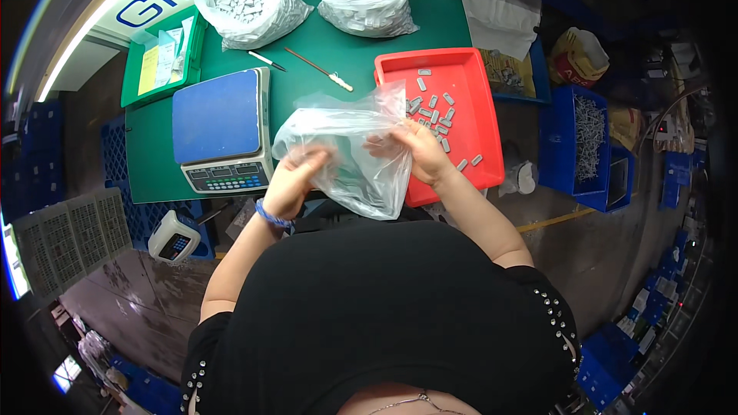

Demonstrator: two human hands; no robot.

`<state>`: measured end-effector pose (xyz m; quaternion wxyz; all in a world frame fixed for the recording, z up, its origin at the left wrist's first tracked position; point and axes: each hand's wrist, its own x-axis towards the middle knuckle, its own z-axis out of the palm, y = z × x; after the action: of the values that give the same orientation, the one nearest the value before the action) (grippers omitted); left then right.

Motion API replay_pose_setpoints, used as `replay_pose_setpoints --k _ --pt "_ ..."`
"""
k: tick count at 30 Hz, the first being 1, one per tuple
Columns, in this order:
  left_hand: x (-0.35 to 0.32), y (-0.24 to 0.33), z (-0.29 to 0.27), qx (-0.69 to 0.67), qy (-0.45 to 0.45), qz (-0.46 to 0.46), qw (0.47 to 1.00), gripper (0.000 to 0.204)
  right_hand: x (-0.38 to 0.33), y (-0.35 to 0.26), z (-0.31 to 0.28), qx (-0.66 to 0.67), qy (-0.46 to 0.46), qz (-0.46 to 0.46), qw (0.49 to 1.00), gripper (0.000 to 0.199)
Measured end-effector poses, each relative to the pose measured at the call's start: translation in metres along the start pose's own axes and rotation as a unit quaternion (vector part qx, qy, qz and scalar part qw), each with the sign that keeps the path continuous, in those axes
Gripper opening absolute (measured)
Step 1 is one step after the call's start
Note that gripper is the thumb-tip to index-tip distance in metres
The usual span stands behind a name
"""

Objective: Weighing small metal components on a digital scale and placing them into plastic bags for packaging.

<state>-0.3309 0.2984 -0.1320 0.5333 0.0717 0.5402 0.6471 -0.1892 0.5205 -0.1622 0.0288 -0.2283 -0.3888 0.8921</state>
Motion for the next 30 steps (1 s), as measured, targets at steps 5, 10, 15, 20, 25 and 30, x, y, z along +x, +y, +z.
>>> replay_pose_setpoints --k 5,10,15,20,25,30 --pt "0.009 0.01 -0.02 -0.541 -0.192 -0.087 0.814 0.037 0.014 -0.015 -0.03 0.271 0.007 0.078 0.959 0.04" --pt "0.01 0.006 -0.023 -0.384 -0.021 -0.07 0.921 0.039 0.014 -0.017 -0.038 0.388 -0.065 0.067 0.917 0.036" --pt "0.01 0.01 -0.026 -0.264 -0.023 0.086 0.96 0.044 0.016 -0.032 -0.017 0.338 -0.021 0.065 0.939 0.035" --pt "0.02 0.016 -0.018 -0.174 0.001 0.09 0.981 0.054 0.011 -0.044 0.028 -0.342 0.097 -0.542 0.762 0.012" --pt "0.024 0.045 -0.017 -0.14 -0.061 0.088 0.984 0.055 0.024 -0.032 0.08 -0.794 -0.128 -0.252 0.538 0.04" --pt "0.027 0.052 -0.033 -0.061 0.084 0.186 0.977 0.042 0.011 -0.022 0.068 -0.749 -0.044 -0.426 0.505 0.044"
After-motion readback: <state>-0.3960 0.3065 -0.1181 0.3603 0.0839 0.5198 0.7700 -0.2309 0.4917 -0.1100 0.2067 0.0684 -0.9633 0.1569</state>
